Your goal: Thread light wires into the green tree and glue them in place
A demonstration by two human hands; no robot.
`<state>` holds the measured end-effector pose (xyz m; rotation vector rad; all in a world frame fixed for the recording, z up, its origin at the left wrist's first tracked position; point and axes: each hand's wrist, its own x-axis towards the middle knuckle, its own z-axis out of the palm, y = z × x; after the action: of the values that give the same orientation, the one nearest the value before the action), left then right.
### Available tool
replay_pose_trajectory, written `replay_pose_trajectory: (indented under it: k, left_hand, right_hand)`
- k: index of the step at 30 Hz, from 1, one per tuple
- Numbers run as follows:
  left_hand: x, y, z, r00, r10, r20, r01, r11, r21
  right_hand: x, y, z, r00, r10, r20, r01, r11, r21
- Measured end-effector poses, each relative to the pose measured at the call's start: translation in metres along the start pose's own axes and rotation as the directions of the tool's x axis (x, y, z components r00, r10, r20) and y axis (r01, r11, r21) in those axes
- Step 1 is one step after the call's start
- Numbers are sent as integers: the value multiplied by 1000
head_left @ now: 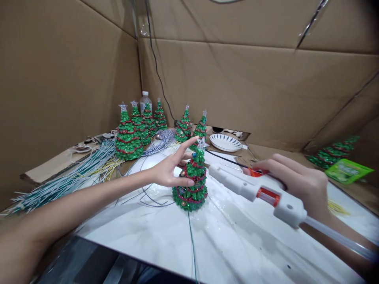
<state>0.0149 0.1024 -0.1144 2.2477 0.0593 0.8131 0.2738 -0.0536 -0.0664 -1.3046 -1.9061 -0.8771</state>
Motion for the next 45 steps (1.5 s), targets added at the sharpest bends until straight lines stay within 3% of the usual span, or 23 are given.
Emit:
replay_pose_trajectory:
  k: [12, 35, 40, 45]
  left_hand:
    - [1, 0, -1, 1000, 21, 14, -21, 1000, -13]
    - [2, -4, 0, 998, 67, 6, -67, 998, -9]
    - [1, -4, -1, 998, 60, 3, -60, 998, -16]
    - [0, -6, -2, 999, 37, -6, -37, 999, 10]
  right_hand:
    - [37, 0, -28, 959, -157, 237, 202, 964, -176]
    - [38, -9, -32, 950, -202, 240, 254, 943, -213]
    - [38, -15, -33, 955, -239, 178, 284, 911, -299]
    - [38, -18, -37, 950, -246, 191, 299, 895, -331]
